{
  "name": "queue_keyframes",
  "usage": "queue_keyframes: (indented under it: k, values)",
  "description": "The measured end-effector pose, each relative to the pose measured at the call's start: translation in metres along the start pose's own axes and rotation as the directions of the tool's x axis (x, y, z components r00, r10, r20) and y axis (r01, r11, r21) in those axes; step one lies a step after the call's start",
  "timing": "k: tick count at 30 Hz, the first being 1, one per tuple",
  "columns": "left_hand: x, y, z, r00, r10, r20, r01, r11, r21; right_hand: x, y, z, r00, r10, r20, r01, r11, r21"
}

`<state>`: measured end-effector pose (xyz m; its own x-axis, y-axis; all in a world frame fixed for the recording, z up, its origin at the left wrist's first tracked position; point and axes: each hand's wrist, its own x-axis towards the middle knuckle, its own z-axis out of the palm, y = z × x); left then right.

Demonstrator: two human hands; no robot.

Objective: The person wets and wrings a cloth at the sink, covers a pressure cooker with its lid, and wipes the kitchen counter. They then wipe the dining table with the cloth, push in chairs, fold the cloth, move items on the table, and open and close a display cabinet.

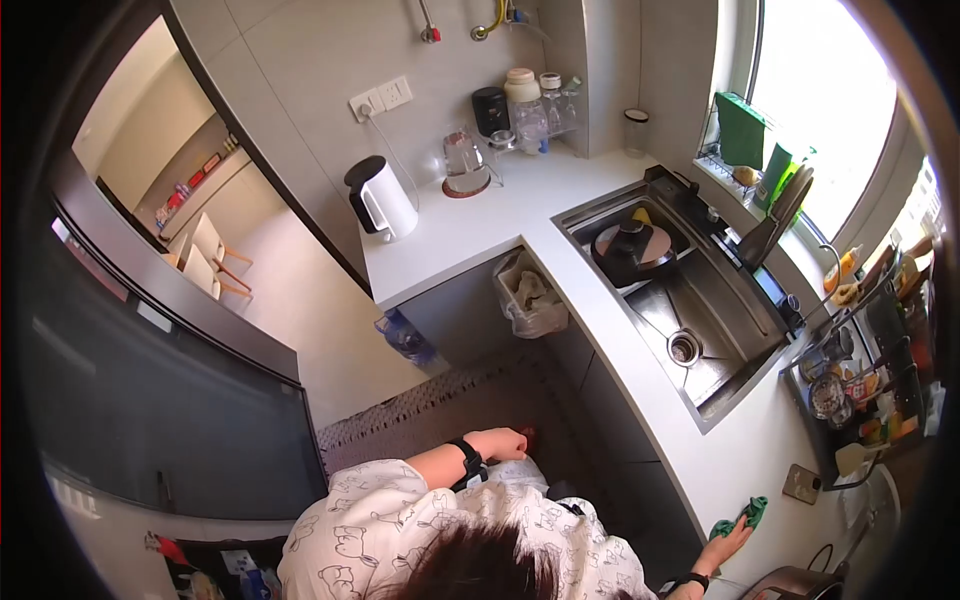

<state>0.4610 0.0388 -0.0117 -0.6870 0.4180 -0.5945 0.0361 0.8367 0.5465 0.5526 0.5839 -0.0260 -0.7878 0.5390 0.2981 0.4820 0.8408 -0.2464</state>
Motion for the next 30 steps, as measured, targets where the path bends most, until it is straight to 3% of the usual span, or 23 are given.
queue_keyframes:
  k: [2,4,6,8,11,13,15,18,21,23,24,26,27,30]
  values:
    - [0.000,-0.003,0.000,0.999,0.013,-0.050,-0.013,1.000,0.002,0.006,0.015,0.023,0.994,-0.053,-0.101,0.053,0.999,0.000]
    - [-0.004,0.013,-0.014,1.000,-0.022,0.001,0.022,0.998,0.058,0.013,0.019,0.024,0.989,-0.079,-0.124,0.089,0.993,0.071]
    - [0.007,0.016,-0.018,1.000,-0.011,-0.009,0.012,0.996,0.087,0.015,0.017,0.026,0.993,-0.019,-0.119,0.010,0.997,-0.079]
    - [0.010,0.028,-0.025,0.997,-0.002,-0.074,0.007,0.998,0.060,0.011,-0.069,-0.065,0.962,-0.166,-0.216,0.186,0.980,0.075]
    - [0.019,0.030,-0.018,0.990,0.027,-0.135,-0.028,1.000,-0.010,0.009,-0.031,-0.029,0.961,-0.183,-0.206,0.176,0.983,-0.052]
    - [0.016,0.030,-0.016,0.991,0.010,-0.133,-0.016,0.999,-0.043,0.008,-0.051,-0.044,0.974,-0.147,-0.175,0.145,0.989,-0.023]
    - [0.014,0.025,-0.012,0.997,-0.048,-0.054,0.045,0.997,-0.058,0.011,-0.056,-0.046,0.983,-0.109,-0.151,0.110,0.994,0.003]
    - [0.002,0.014,-0.015,0.995,-0.094,-0.047,0.094,0.995,0.011,0.017,-0.050,-0.041,0.968,-0.179,-0.177,0.182,0.983,-0.002]
    - [-0.008,0.000,-0.023,0.986,-0.153,-0.062,0.151,0.988,-0.031,0.021,-0.058,-0.041,0.972,-0.162,-0.168,0.152,0.986,-0.073]
    - [-0.021,-0.010,-0.037,0.977,-0.166,-0.134,0.153,0.983,-0.106,0.029,-0.029,-0.015,0.994,-0.111,-0.002,0.107,0.964,-0.243]
    - [-0.024,-0.023,-0.042,0.971,-0.154,-0.184,0.133,0.983,-0.124,0.039,-0.003,-0.002,0.994,-0.114,-0.003,0.110,0.964,-0.243]
    - [-0.037,-0.047,-0.060,0.944,-0.170,-0.283,0.127,0.979,-0.162,0.059,0.041,0.013,0.939,-0.183,0.290,0.159,0.982,0.104]
    - [-0.045,-0.061,-0.070,0.923,-0.201,-0.329,0.147,0.973,-0.180,0.063,-0.045,-0.076,0.825,-0.220,0.521,0.340,0.929,-0.146]
    - [-0.065,-0.114,-0.110,0.836,-0.314,-0.450,0.248,0.948,-0.201,0.076,-0.119,-0.133,0.824,-0.176,0.538,0.262,0.961,-0.087]
